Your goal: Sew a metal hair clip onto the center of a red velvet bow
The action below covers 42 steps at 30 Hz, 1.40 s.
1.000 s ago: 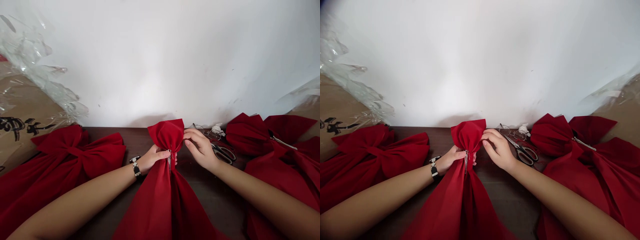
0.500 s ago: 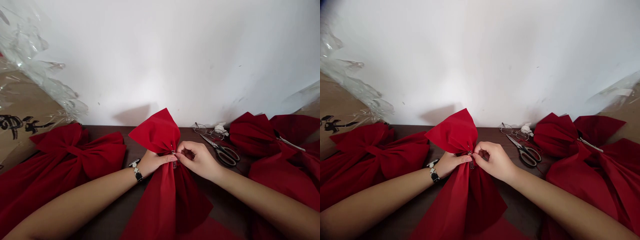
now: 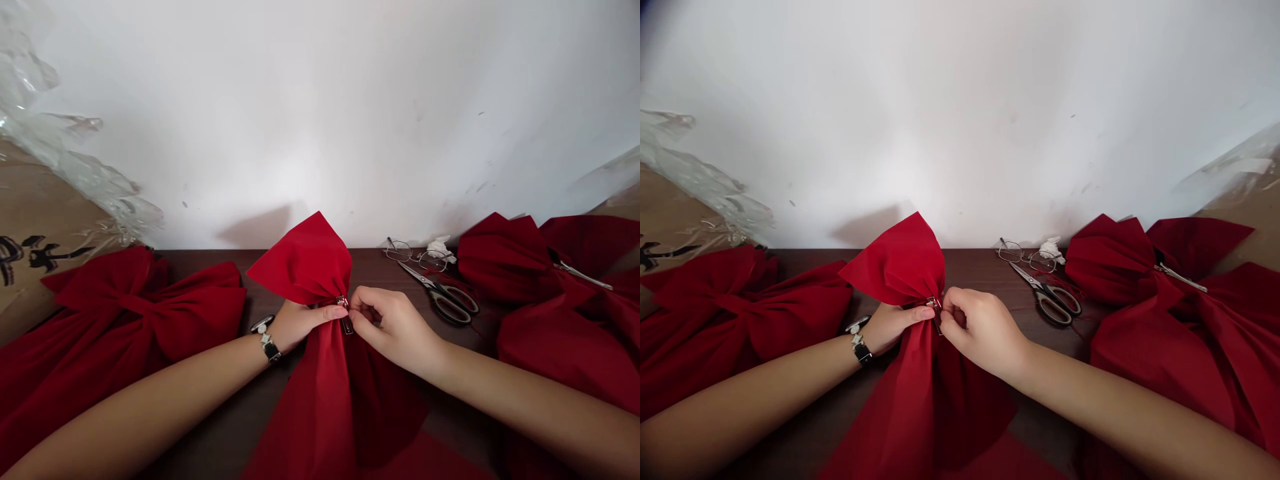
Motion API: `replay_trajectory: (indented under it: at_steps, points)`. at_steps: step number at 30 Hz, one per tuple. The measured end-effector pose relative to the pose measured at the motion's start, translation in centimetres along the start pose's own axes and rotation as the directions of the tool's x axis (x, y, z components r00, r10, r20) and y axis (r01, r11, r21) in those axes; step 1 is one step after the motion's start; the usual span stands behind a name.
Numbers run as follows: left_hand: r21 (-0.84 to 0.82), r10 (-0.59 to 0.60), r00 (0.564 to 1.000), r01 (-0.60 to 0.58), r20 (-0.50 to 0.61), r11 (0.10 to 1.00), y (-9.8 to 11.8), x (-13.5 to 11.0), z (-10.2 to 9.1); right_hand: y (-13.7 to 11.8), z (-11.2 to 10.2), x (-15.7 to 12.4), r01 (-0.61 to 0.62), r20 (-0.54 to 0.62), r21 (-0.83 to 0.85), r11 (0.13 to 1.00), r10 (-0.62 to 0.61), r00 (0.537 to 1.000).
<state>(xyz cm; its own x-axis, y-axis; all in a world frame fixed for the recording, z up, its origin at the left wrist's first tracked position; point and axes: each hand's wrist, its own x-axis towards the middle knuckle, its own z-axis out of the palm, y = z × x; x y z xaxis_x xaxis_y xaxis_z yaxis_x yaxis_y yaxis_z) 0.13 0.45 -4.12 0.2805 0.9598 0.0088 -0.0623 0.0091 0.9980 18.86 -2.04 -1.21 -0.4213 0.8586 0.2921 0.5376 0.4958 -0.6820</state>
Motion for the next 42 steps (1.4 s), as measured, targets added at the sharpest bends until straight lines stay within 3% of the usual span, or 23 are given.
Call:
replay_trajectory:
  at_steps: [6,17,24,28,32,38,42]
  points:
    - [-0.024,0.024,0.988,-0.028,-0.155,0.999,-0.3,0.0,0.2,0.0,0.5,-0.2,0.044,0.005,-0.034,0.998,-0.044,0.999]
    - [-0.03,-0.007,0.956,-0.001,-0.292,1.0,-0.2,0.4,0.6,0.2,1.0,-0.7,0.05,-0.054,-0.03,0.998,-0.051,0.997]
    - [0.14,0.119,0.969,-0.09,-0.215,0.986,-0.3,-0.1,0.3,0.0,0.7,-0.4,0.011,-0.099,-0.014,1.0,-0.012,0.995]
    - [0.141,0.123,0.989,-0.109,-0.088,0.984,-0.3,-0.1,-0.1,-0.1,0.5,-0.4,0.008,-0.105,0.004,1.0,-0.007,0.994]
    - [0.142,0.124,0.992,-0.118,-0.029,0.983,-0.3,-0.2,-0.3,-0.2,0.5,-0.5,0.025,-0.122,0.005,1.0,-0.024,0.992]
    - [0.093,0.083,0.995,-0.079,-0.047,0.993,-0.6,-0.2,-0.3,0.4,0.6,-0.3,0.125,-0.128,-0.038,0.991,-0.128,0.983]
    - [-0.044,0.039,0.999,-0.041,-0.029,0.998,-0.7,0.0,-0.3,1.2,0.4,0.1,0.231,-0.103,-0.058,0.971,-0.236,0.966]
